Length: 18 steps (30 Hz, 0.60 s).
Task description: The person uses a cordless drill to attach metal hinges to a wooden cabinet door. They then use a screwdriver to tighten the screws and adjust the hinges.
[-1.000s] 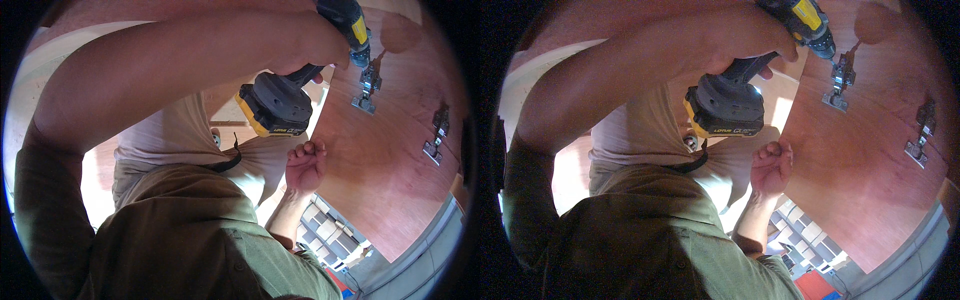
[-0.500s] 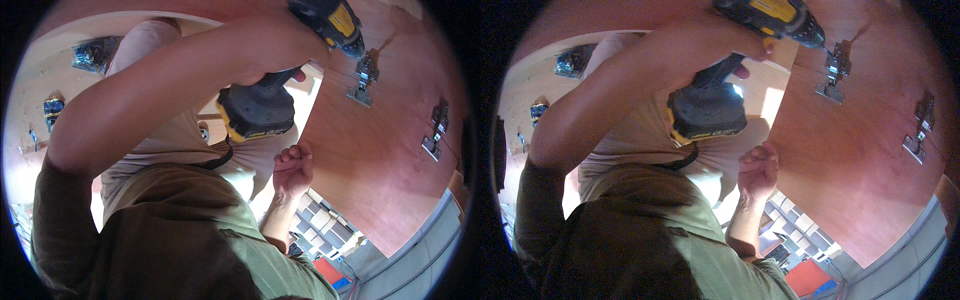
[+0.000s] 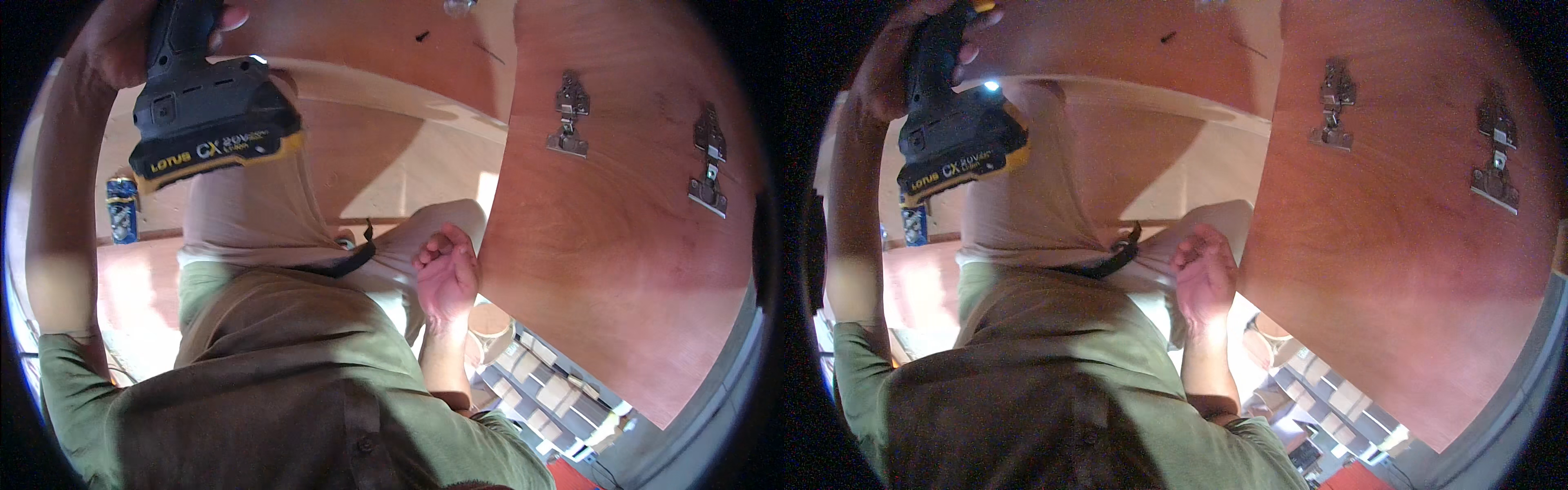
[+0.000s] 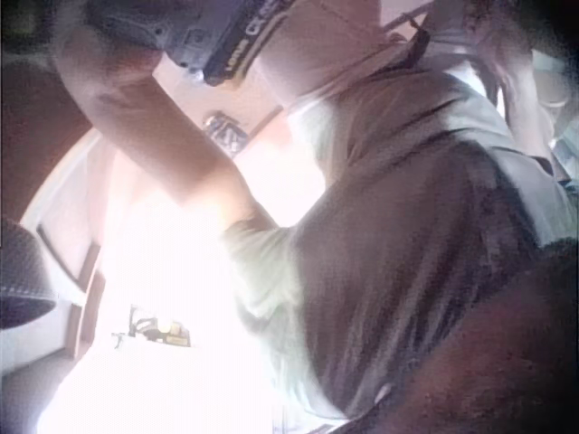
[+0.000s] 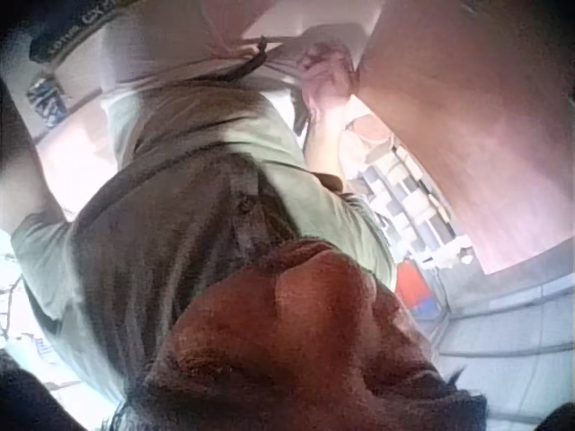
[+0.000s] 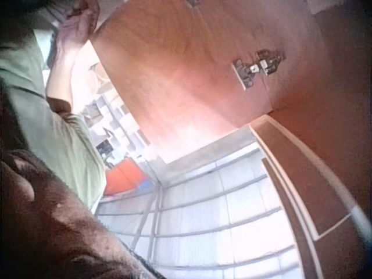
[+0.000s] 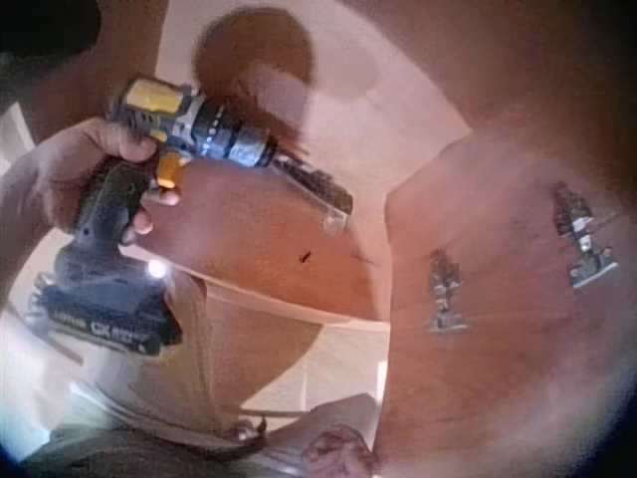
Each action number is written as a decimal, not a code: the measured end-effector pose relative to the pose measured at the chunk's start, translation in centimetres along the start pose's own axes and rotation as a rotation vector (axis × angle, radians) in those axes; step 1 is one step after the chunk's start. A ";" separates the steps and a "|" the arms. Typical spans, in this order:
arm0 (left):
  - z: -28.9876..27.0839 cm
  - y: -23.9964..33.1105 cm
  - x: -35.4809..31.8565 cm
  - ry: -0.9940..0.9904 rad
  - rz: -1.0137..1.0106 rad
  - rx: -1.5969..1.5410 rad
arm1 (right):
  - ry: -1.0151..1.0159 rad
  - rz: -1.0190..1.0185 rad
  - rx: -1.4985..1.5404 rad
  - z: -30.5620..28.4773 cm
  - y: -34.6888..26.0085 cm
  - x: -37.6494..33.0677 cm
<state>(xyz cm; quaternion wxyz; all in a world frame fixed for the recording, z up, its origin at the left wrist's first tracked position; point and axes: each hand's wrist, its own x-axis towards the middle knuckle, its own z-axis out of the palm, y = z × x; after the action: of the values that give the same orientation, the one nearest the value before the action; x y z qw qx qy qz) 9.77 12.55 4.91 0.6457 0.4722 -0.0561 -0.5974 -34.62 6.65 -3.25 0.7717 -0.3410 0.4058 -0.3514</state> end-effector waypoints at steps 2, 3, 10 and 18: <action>-1.9 1.5 0.5 0.030 -0.054 0.029 | -0.046 0.003 0.000 0.1 0.0 0.1; -2.6 1.4 2.0 0.015 -0.098 0.043 | -0.040 -0.016 -0.008 -0.2 -0.1 -0.4; -4.5 2.3 3.8 0.097 0.039 0.212 | 0.003 -0.017 -0.030 -0.8 0.0 -0.4; -4.8 3.1 3.5 0.012 -0.037 0.135 | 0.020 -0.018 -0.346 -3.4 -1.7 -3.8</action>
<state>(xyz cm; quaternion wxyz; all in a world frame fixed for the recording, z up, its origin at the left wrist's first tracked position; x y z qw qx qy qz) 16.02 11.75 2.61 0.6016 0.5190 -0.0834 -0.6015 -39.63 8.01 -1.91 0.6944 -0.4687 0.4647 -0.2868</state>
